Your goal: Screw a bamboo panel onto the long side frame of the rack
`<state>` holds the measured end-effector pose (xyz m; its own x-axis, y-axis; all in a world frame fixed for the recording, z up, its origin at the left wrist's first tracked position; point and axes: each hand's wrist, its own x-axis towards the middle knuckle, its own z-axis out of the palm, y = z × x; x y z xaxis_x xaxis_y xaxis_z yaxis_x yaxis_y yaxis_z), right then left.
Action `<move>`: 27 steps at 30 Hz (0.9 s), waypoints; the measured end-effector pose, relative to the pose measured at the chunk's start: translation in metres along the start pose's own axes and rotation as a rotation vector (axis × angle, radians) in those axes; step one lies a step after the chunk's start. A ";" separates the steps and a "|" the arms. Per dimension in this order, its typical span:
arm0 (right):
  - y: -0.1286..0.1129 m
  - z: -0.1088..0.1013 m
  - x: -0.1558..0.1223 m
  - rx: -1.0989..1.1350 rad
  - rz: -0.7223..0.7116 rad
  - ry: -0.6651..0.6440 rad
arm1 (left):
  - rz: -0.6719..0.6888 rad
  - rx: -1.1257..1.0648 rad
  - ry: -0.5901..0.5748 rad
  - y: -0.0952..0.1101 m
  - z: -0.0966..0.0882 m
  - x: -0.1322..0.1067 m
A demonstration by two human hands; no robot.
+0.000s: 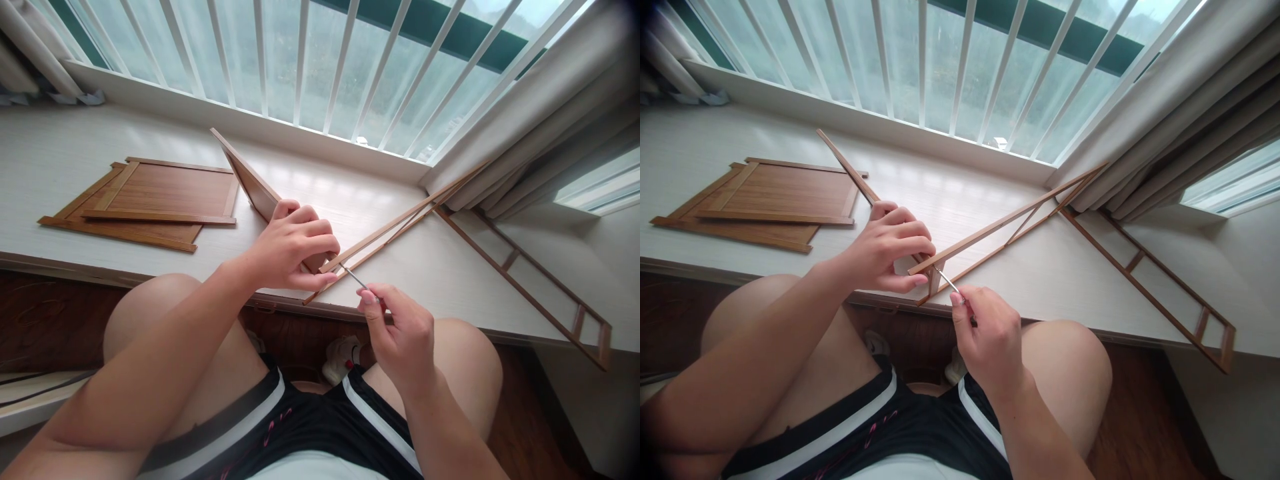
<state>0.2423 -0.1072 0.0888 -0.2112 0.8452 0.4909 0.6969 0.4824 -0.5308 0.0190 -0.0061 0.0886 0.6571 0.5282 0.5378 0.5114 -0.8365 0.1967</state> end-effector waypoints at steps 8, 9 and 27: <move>-0.012 0.000 0.001 0.567 0.442 -0.289 | 0.002 0.001 0.019 0.000 0.002 -0.001; -0.012 0.001 0.000 0.684 0.461 -0.292 | 0.001 0.001 0.018 0.000 0.002 -0.001; -0.007 0.012 -0.004 0.214 0.295 -0.242 | 0.028 -0.010 -0.006 0.007 0.001 0.001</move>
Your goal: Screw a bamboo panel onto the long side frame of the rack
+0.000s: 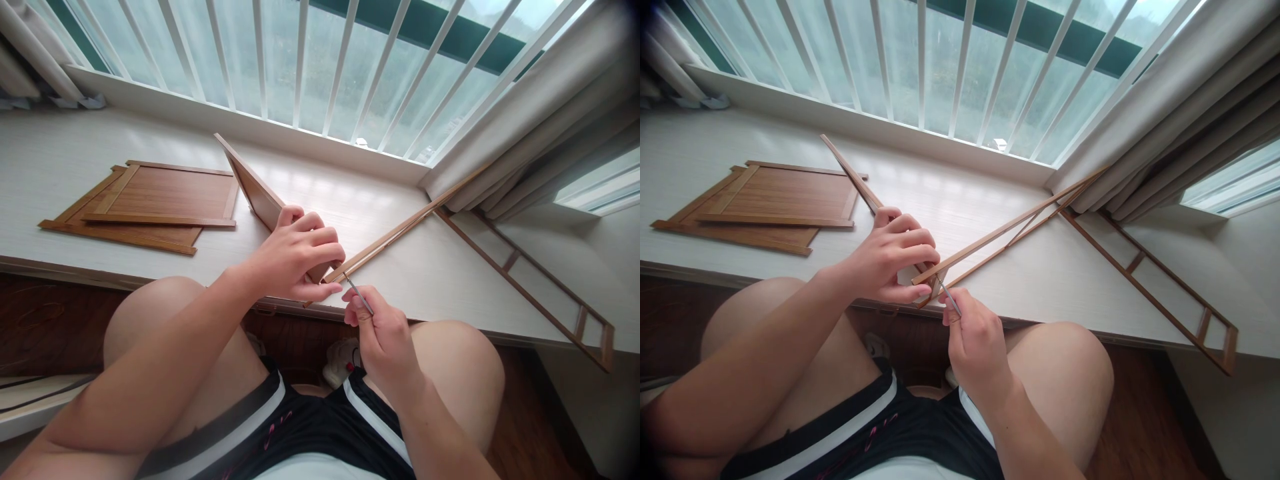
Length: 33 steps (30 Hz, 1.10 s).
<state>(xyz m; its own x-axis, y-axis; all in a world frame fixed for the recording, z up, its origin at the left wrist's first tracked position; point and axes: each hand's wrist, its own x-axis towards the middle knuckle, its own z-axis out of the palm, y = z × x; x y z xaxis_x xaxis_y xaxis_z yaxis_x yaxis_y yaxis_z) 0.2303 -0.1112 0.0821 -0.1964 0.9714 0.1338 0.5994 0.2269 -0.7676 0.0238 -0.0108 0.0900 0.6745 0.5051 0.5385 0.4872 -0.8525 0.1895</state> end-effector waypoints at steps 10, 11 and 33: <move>0.010 0.012 0.000 0.508 0.097 -0.014 | 0.007 -0.094 0.005 -0.004 -0.008 -0.004; 0.010 0.014 0.001 0.521 0.108 -0.016 | 0.004 -0.079 0.005 -0.005 -0.009 -0.004; 0.009 0.007 0.010 0.540 0.112 -0.044 | -0.031 0.026 0.062 -0.013 -0.007 -0.008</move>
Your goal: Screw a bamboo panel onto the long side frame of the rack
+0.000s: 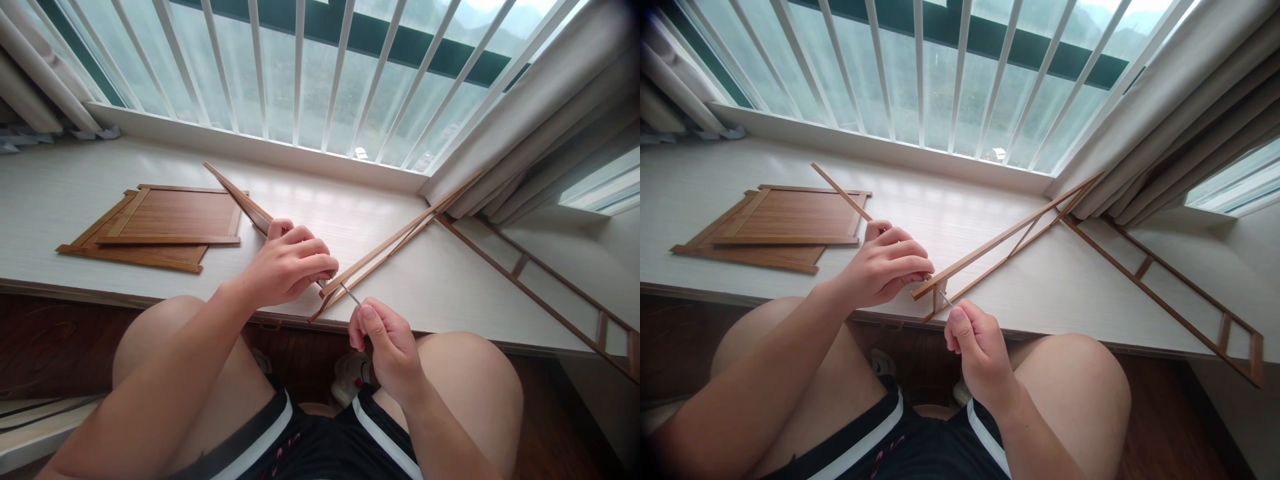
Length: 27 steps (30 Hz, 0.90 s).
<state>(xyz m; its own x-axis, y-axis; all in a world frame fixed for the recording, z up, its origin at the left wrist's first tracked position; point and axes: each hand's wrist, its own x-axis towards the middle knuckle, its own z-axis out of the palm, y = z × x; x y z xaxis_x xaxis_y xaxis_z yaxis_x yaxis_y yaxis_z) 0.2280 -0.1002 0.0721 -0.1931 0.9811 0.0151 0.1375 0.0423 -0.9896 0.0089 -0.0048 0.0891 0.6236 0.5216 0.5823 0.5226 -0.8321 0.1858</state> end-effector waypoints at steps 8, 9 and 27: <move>0.002 0.003 0.003 0.069 0.014 -0.017 | 0.005 0.000 -0.019 0.003 0.002 -0.001; 0.001 0.002 0.003 0.073 0.006 -0.017 | 0.006 0.002 -0.020 0.004 0.002 -0.001; 0.004 -0.006 -0.002 -0.575 -0.470 0.137 | 0.056 -0.012 -0.096 0.017 -0.002 0.004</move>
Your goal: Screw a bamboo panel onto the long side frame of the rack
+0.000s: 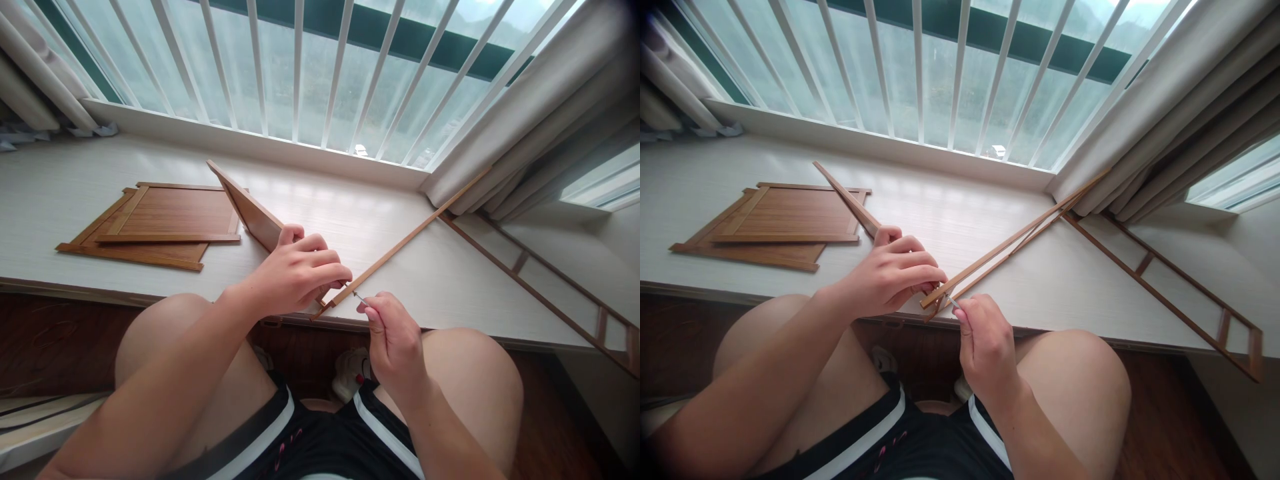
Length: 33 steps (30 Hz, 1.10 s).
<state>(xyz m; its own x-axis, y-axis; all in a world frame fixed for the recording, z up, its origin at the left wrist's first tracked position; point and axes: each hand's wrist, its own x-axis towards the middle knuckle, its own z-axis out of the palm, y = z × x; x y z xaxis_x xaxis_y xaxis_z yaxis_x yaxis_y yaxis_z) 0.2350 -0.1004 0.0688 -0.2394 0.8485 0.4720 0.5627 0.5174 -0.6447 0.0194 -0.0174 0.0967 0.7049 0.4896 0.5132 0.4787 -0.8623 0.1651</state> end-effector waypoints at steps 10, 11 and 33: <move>0.009 0.005 -0.004 -0.089 -0.040 0.074 | 0.026 -0.023 0.026 0.003 0.007 0.001; 0.009 0.006 -0.005 -0.089 -0.034 0.077 | 0.033 -0.022 0.032 0.003 0.007 0.001; -0.008 0.014 -0.008 0.456 0.372 0.232 | 0.000 0.106 0.213 0.012 0.026 0.004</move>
<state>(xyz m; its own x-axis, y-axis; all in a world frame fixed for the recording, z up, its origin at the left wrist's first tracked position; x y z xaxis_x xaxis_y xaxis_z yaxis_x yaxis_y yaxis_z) 0.2212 -0.1101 0.0618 0.1141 0.9610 0.2519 0.1692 0.2311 -0.9581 0.0413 -0.0228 0.0791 0.5843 0.4414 0.6810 0.5388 -0.8385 0.0812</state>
